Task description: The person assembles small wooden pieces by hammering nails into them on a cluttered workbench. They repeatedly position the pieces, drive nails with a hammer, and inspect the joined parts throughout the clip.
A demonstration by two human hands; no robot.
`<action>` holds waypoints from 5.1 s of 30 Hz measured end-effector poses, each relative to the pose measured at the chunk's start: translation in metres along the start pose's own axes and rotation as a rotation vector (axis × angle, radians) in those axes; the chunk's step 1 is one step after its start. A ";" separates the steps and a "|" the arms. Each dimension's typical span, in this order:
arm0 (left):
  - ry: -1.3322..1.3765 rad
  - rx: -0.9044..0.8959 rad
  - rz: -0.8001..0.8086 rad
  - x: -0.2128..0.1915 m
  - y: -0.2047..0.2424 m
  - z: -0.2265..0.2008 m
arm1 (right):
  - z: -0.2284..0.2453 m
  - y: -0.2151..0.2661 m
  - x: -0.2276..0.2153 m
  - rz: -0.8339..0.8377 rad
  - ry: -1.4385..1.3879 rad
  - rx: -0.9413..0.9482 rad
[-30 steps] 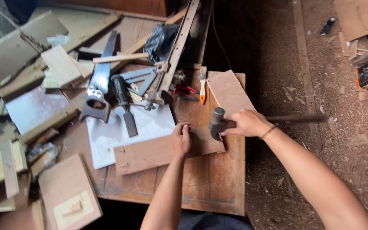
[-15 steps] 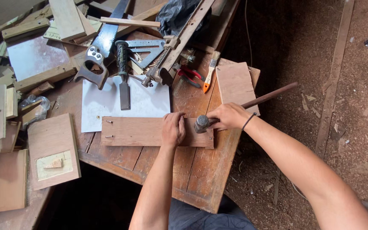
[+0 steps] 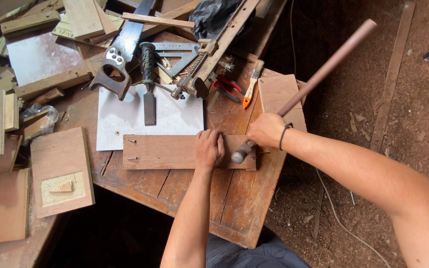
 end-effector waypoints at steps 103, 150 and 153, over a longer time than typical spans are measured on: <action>1.489 -0.622 -0.902 -0.067 0.022 -0.026 | 0.020 -0.022 -0.014 -0.137 -0.999 0.031; -0.471 -0.288 -0.074 -0.019 0.117 0.039 | 0.091 -0.029 -0.059 -0.526 -1.223 -0.026; -0.474 -0.290 -0.071 -0.019 0.118 0.040 | 0.056 -0.023 -0.039 -0.647 -1.330 0.054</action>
Point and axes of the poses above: each hand's wrist, its own y-axis away from the middle knuckle, its own x-axis out of the palm, z = x × y, the point moved 7 cm from there along -y, towards the middle knuckle, and after that the axes turned 8 degrees about -z, right-handed, at the moved point
